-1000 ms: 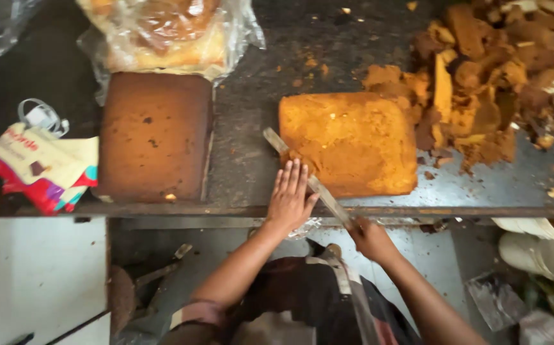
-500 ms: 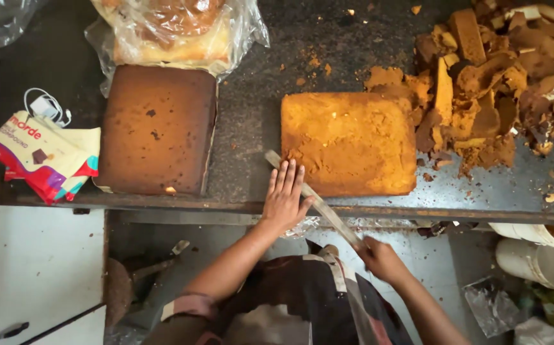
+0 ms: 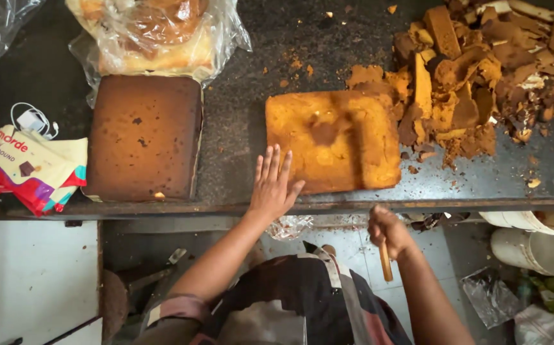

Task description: The person removes two cakes from their packaging and places them on a counter. They then use a long blade to trim the top and sides of one cake, moving the scraps into a pile.

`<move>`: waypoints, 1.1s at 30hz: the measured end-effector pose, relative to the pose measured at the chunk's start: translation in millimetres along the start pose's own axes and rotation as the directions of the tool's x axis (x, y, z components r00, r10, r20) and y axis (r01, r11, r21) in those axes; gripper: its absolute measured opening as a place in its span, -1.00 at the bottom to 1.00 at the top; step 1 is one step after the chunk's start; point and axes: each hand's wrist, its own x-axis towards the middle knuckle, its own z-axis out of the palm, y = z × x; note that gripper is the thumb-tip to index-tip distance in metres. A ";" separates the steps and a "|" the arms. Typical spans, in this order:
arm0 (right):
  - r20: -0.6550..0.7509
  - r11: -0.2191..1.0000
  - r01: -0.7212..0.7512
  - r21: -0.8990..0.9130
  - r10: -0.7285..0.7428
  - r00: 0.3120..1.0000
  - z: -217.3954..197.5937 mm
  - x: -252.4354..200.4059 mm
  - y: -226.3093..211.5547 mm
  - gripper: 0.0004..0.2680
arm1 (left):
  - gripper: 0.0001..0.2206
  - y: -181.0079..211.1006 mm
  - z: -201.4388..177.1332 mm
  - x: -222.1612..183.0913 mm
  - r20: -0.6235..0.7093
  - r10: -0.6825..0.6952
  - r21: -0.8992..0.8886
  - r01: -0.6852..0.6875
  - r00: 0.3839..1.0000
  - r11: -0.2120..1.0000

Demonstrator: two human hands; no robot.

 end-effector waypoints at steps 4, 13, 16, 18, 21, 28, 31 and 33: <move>-0.321 0.903 0.169 -0.394 -0.307 0.896 20.2 5.3 -23.9 -0.81 | -0.31 4.0 12.2 -6.8 0.144 0.039 0.039 -0.045 0.989 0.998; -0.220 0.024 -0.281 -0.960 -0.686 0.693 24.7 7.8 -26.0 -0.83 | -0.17 -21.7 63.4 -6.8 0.000 -0.310 -0.329 0.293 0.951 0.898; -0.165 0.105 -0.147 -0.984 -0.851 0.498 9.3 11.9 -27.7 -0.79 | -0.13 -30.1 71.3 -1.0 0.210 -0.529 -0.831 0.435 0.822 0.346; -0.203 0.210 -0.064 -0.976 -0.756 0.622 14.5 12.8 -21.6 -0.79 | -0.15 -23.6 75.4 -2.1 0.327 -0.530 -0.900 0.429 0.783 0.078; -0.215 0.396 0.030 -0.918 -0.559 0.801 45.9 20.8 -0.8 -0.77 | -0.20 -11.9 78.0 -20.9 0.357 -0.518 -0.890 0.451 0.777 0.064; -0.317 0.472 -0.178 -0.863 -0.234 0.919 89.6 -18.4 26.7 -0.71 | -0.24 -34.2 73.4 -16.2 0.387 -0.509 -0.900 0.436 0.768 -0.027; -0.311 0.451 -0.191 -0.872 -0.209 0.927 93.9 -28.1 26.6 -0.71 | -0.26 -39.8 81.0 -5.8 0.393 -0.446 -0.919 0.360 0.804 -0.160; -0.260 0.463 -0.130 -0.877 -0.230 0.938 105.6 -2.8 22.9 -0.72 | -0.28 -39.2 84.4 -4.2 0.382 -0.416 -0.924 0.330 0.825 -0.193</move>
